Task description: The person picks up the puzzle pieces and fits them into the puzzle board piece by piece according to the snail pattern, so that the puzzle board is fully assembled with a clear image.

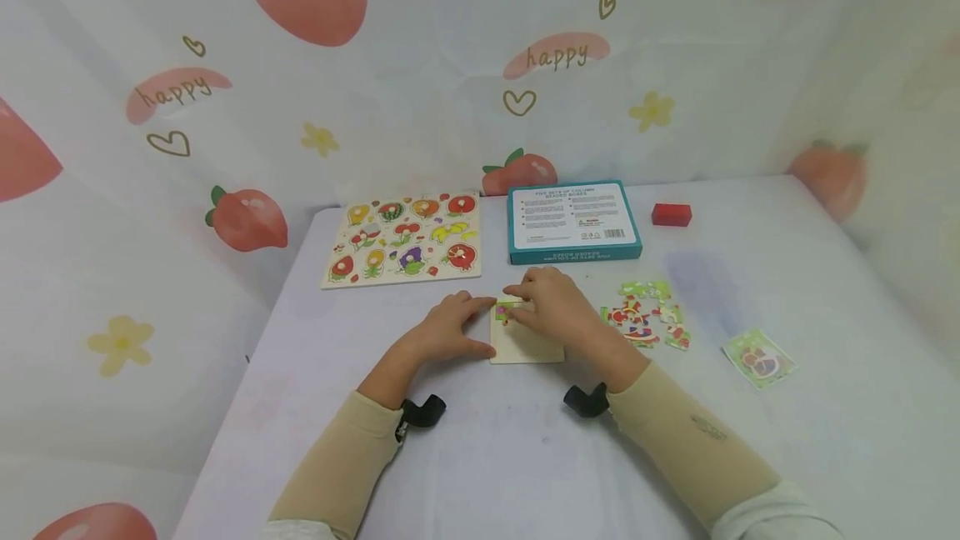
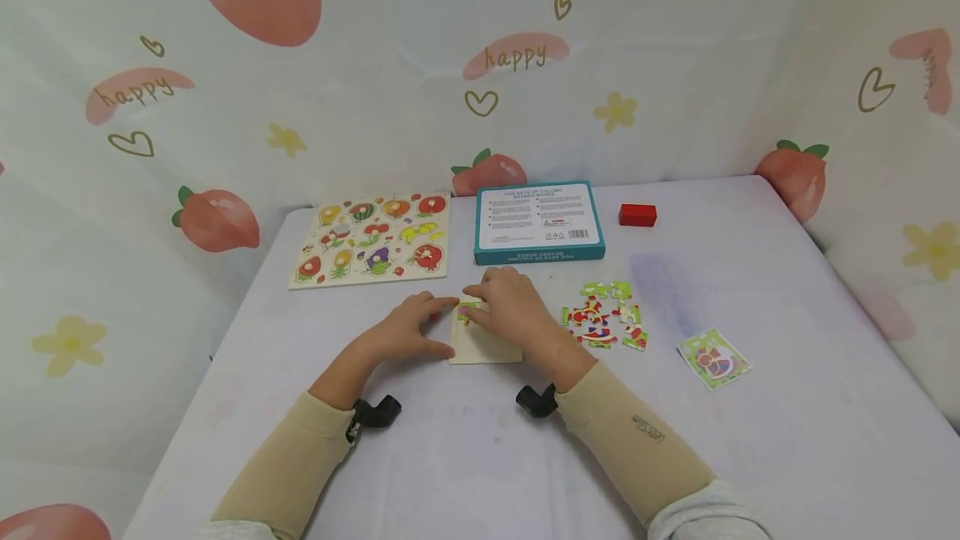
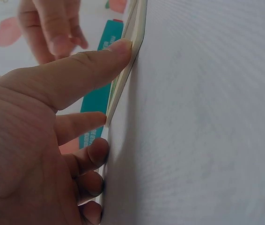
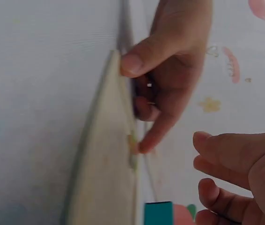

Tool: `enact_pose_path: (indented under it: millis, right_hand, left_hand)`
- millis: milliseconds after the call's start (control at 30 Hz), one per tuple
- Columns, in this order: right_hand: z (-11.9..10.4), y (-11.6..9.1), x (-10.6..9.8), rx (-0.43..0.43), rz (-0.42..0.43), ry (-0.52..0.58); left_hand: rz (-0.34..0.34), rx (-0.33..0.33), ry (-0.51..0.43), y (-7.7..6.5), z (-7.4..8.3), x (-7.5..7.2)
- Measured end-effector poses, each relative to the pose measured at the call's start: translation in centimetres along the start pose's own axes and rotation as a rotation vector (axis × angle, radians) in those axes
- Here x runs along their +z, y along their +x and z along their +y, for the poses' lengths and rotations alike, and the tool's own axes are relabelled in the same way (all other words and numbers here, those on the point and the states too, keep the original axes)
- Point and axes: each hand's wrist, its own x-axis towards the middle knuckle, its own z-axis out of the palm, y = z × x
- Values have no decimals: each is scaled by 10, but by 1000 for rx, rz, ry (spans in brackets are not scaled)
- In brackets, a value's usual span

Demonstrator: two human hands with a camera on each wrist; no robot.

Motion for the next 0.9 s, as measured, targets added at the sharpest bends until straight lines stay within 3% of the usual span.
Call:
enact_pose_path:
  millis: [333, 900]
  right_hand:
    - [-8, -15, -36, -28, 111, 48]
    - [-10, -40, -80, -110, 279, 86]
  left_hand:
    - [-2, -9, -4, -1, 2, -1]
    - [2, -1, -3, -2, 5, -2]
